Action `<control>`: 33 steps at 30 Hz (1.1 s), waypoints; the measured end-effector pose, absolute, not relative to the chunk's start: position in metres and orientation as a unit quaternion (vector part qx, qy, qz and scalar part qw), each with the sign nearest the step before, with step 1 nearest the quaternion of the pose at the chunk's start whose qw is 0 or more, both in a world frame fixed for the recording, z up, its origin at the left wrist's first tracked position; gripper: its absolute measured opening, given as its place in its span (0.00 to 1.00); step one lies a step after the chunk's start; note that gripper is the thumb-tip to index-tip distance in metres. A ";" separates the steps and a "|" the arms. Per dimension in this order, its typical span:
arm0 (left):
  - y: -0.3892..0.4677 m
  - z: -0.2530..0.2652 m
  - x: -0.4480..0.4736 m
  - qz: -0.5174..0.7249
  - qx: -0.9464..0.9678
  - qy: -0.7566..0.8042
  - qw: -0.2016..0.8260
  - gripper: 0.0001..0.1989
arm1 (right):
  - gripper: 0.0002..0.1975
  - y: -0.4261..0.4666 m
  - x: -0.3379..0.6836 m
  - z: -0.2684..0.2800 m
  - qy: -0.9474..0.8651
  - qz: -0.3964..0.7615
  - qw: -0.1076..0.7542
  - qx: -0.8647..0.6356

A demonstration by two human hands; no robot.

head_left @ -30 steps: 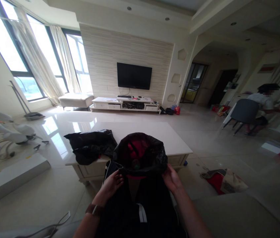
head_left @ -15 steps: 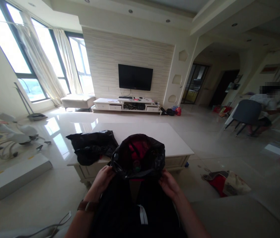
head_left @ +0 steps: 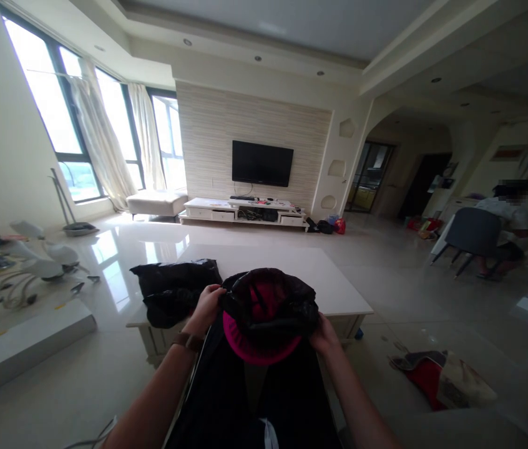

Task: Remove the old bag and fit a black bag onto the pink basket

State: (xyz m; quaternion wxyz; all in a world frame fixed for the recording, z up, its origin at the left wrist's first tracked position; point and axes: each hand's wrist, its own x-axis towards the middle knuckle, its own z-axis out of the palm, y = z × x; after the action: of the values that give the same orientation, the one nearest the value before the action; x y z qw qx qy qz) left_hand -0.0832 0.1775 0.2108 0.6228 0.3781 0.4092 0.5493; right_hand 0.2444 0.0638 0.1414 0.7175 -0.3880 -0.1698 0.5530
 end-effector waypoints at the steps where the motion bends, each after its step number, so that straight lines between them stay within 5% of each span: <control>1: 0.177 0.213 -0.080 0.565 0.392 0.414 0.597 0.15 | 0.01 0.070 0.244 0.151 -0.171 0.551 0.717 -0.392; 6: 0.156 0.217 -0.082 0.560 0.632 0.404 0.352 0.15 | 0.15 0.069 0.223 0.210 -0.223 0.397 0.792 -0.407; 9: 0.133 0.203 -0.101 0.487 0.744 0.407 0.211 0.15 | 0.10 0.036 0.214 0.227 -0.361 0.378 0.748 -0.410; 16: 0.102 0.161 -0.145 0.429 0.676 0.475 0.364 0.26 | 0.18 -0.037 0.252 0.182 -0.320 0.450 0.676 -0.488; 22: 0.095 0.187 -0.131 0.415 0.580 0.402 0.574 0.24 | 0.27 -0.031 0.259 0.183 -0.244 0.407 0.719 -0.508; 27: 0.075 0.214 -0.115 0.497 0.570 0.345 0.556 0.26 | 0.20 -0.031 0.240 0.213 -0.314 0.379 0.737 -0.464; 33: 0.055 0.199 -0.128 0.503 0.659 0.380 0.410 0.12 | 0.14 -0.053 0.239 0.222 -0.351 0.495 0.679 -0.413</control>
State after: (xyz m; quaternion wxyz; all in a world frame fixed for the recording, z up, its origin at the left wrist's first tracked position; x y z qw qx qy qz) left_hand -0.1279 0.0547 0.1985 0.4103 0.6589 0.3800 0.5032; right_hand 0.2387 -0.0531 0.2224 0.6791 -0.4130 -0.3508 0.4951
